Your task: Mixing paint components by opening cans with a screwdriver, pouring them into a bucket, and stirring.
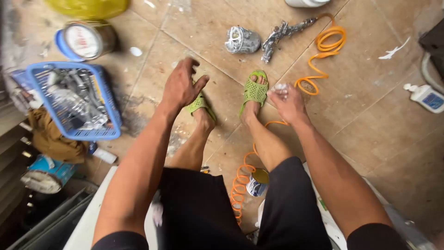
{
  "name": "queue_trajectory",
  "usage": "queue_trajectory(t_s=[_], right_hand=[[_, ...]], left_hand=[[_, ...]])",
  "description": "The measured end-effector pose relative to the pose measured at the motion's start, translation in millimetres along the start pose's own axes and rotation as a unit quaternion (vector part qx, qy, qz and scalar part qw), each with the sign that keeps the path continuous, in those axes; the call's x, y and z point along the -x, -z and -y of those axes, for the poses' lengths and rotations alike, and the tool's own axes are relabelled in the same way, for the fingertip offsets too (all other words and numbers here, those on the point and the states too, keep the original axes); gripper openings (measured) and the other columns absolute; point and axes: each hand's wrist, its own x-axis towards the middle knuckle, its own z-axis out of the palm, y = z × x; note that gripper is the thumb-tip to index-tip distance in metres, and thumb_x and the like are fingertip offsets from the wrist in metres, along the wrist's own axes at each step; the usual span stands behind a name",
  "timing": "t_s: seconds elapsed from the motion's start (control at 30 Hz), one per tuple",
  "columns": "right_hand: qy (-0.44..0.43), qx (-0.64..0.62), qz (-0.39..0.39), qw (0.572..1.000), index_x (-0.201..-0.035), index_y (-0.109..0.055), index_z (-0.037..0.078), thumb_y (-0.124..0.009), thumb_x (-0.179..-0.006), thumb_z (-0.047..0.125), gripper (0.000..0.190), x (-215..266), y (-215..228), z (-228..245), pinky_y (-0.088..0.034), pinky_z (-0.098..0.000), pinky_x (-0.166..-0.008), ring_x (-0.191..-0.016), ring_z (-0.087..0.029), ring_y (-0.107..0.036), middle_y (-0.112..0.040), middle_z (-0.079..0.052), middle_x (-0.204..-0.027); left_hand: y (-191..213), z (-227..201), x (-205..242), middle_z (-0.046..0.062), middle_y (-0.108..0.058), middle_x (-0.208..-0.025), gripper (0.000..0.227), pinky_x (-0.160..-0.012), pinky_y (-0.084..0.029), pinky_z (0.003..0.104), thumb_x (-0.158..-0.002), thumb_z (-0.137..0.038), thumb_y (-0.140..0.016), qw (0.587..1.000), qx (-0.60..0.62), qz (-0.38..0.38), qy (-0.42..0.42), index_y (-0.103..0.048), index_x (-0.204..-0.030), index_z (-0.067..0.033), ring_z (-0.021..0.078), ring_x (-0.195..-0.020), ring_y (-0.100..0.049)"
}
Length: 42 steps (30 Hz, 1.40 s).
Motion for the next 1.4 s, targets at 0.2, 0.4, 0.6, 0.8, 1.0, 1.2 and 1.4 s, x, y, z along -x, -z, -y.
queue_trajectory(t_s=[0.2,0.4,0.6,0.8,1.0,1.2,1.4], right_hand=[[0.113,0.015,-0.083,0.990,-0.109,-0.065,0.009,-0.085,-0.092,0.016,0.027,-126.0,8.0,-55.9,-0.054,-0.0269,-0.075,-0.080,-0.012,-0.062,-0.069,-0.001,-0.095],[0.265,0.065,-0.220,0.937,-0.120,-0.064,-0.001,-0.080,-0.105,0.017,0.029,-174.5,26.8,-33.1,-0.052,-0.0364,-0.073,-0.079,-0.023,-0.058,-0.065,-0.016,-0.114],[0.443,0.159,-0.196,0.860,-0.126,-0.068,-0.002,-0.083,-0.097,0.033,0.047,-215.1,36.8,-45.5,-0.041,-0.0489,-0.107,-0.115,-0.041,-0.054,-0.061,-0.023,-0.120],[0.364,0.155,-0.167,0.903,-0.127,-0.066,0.005,-0.067,-0.095,0.059,0.064,-215.2,24.9,-22.8,-0.042,-0.0488,-0.102,-0.115,-0.037,-0.054,-0.063,-0.017,-0.119],[0.298,-0.012,-0.330,0.895,-0.133,-0.047,0.000,-0.091,-0.089,0.036,0.071,-206.0,36.9,-17.5,-0.050,-0.0457,-0.083,-0.107,-0.035,-0.057,-0.056,-0.021,-0.124],[0.279,-0.001,-0.267,0.922,-0.160,0.004,-0.004,-0.100,-0.083,0.054,0.141,-284.7,52.9,-32.3,-0.005,-0.0454,-0.137,-0.164,-0.039,-0.003,-0.003,-0.029,-0.172],[0.379,-0.064,-0.328,0.863,-0.162,0.002,0.005,-0.118,-0.088,0.041,0.145,-346.0,52.0,-47.6,-0.013,-0.0430,-0.141,-0.169,-0.034,-0.020,-0.013,-0.021,-0.177]], left_hand=[[-90.1,9.0,-116.9,0.020,-0.048,-0.131,0.087,-0.088,-0.054,0.056,-0.085,-0.042,-0.090,0.981,-0.137,0.063,-0.126,-0.039,-0.143,-0.0033,0.0424,-0.113,-0.059],[-110.3,41.0,-195.1,0.026,-0.041,-0.145,0.122,-0.095,-0.056,0.062,-0.077,-0.084,-0.066,0.967,-0.060,0.061,-0.238,-0.026,-0.152,0.0034,0.0464,-0.127,-0.055],[-127.2,67.5,-226.4,0.029,-0.052,-0.134,0.101,-0.089,-0.054,0.053,-0.091,-0.069,-0.066,0.874,-0.105,0.018,-0.473,-0.036,-0.145,0.0113,0.0449,-0.110,-0.056],[-125.5,48.3,-230.8,0.021,-0.056,-0.115,0.100,-0.079,-0.059,0.056,-0.072,-0.063,-0.086,0.935,-0.131,0.159,-0.289,-0.039,-0.135,-0.0018,0.0364,-0.093,-0.065],[-129.2,60.0,-223.1,0.020,-0.060,-0.112,0.097,-0.074,-0.058,0.048,-0.082,-0.083,-0.049,0.918,-0.110,0.101,-0.368,-0.044,-0.132,0.0009,0.0301,-0.095,-0.059],[-90.4,34.5,-210.4,0.031,-0.049,-0.142,0.111,-0.099,-0.051,0.063,-0.077,-0.076,-0.064,0.950,-0.126,0.163,-0.235,-0.029,-0.146,0.0036,0.0471,-0.119,-0.061],[-60.5,57.0,-195.6,0.029,-0.051,-0.134,0.095,-0.089,-0.058,0.061,-0.081,-0.074,-0.060,0.964,-0.117,0.133,-0.201,-0.036,-0.138,-0.0011,0.0431,-0.110,-0.065]])
